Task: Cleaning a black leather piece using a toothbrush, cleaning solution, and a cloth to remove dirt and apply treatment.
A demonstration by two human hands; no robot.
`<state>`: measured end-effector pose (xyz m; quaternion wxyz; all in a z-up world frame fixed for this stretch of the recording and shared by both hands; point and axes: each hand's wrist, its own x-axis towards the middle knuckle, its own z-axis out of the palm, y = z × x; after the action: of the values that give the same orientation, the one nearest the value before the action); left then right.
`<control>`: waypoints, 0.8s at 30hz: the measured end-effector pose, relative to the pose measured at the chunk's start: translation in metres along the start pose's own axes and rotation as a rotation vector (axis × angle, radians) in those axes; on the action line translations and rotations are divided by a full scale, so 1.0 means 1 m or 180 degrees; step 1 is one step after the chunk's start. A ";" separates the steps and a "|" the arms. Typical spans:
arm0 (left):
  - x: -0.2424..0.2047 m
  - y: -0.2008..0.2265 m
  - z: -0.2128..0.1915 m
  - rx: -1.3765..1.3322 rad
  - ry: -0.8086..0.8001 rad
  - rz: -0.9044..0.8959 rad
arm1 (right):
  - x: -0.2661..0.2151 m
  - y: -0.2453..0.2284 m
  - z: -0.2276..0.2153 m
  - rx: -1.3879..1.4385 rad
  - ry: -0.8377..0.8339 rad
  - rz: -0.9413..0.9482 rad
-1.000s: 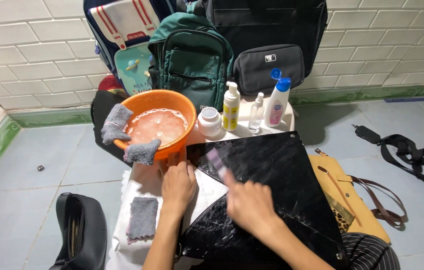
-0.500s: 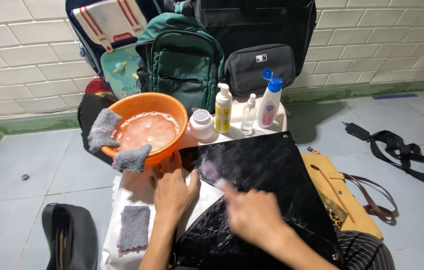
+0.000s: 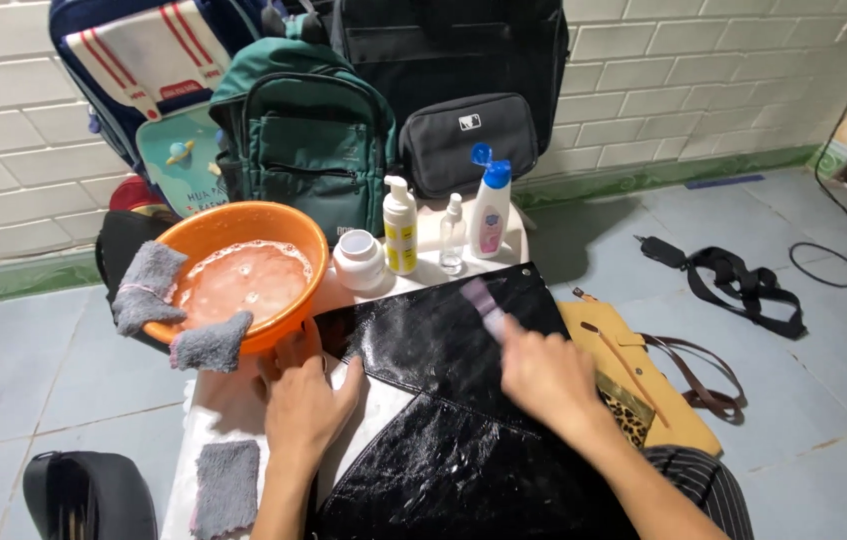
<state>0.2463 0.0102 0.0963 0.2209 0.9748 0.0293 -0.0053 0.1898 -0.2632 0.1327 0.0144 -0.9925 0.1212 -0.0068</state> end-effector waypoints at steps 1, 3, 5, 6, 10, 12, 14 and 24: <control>-0.003 -0.002 0.003 0.0008 -0.0016 0.0014 | -0.007 -0.001 0.005 0.0004 -0.0010 0.0020; -0.001 -0.003 0.003 -0.0038 0.0124 0.0045 | -0.009 -0.006 0.008 -0.0185 0.0034 -0.0385; 0.004 -0.005 0.007 -0.0005 0.0142 0.0055 | -0.016 -0.015 -0.020 0.0091 -0.0300 -0.0376; 0.005 -0.008 0.010 0.0059 0.0139 0.0070 | -0.023 -0.020 -0.032 0.0395 -0.0655 -0.0354; -0.001 -0.002 0.001 0.0030 0.0168 0.0058 | -0.001 0.006 0.006 0.0026 0.0169 0.0179; -0.001 0.000 0.001 -0.0002 0.0049 -0.0023 | -0.040 -0.015 -0.030 0.0755 -0.0535 -0.0565; -0.001 -0.001 0.002 0.0047 0.0067 0.0012 | -0.010 0.016 -0.009 0.0380 -0.0406 -0.0225; -0.001 0.004 -0.003 0.0181 0.0034 -0.0008 | 0.004 0.062 -0.003 -0.0001 0.0188 0.0175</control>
<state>0.2456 0.0082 0.1002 0.1930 0.9807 0.0316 -0.0013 0.1790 -0.3245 0.1342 0.0108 -0.9882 0.1488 -0.0357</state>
